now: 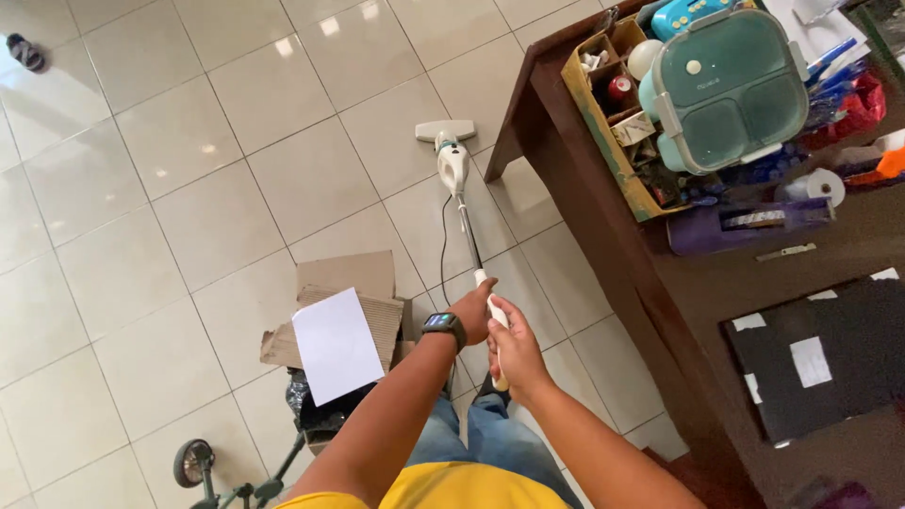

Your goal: Vacuuming a tiled floor around furniture, toys, and boxes.

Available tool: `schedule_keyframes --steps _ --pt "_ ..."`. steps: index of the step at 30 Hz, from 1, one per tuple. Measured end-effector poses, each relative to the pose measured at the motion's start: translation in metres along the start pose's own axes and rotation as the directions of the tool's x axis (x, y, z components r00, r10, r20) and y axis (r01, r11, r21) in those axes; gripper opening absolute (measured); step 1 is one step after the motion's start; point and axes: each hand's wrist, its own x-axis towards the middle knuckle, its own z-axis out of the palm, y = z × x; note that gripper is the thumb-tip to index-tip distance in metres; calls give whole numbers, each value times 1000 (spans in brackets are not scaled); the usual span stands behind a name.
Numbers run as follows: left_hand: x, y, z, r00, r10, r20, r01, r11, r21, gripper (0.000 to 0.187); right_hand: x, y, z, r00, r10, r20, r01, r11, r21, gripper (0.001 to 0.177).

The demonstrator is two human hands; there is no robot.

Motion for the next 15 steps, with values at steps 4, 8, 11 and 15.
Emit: schedule_keyframes --steps 4,8,11,15 --pt "-8 -6 37 995 -4 -97 -3 998 -66 87 -24 -5 -18 997 75 13 -75 997 2 44" --pt "-16 -16 71 989 47 -137 -66 989 -132 88 -45 -4 -37 989 123 82 -127 991 51 34" --pt "-31 -2 77 993 37 -108 -52 988 -144 89 -57 -8 -47 979 165 119 -168 986 18 33" --pt "-43 24 72 998 -32 -54 25 992 -127 92 -57 -5 -59 978 141 157 -124 986 -109 38"
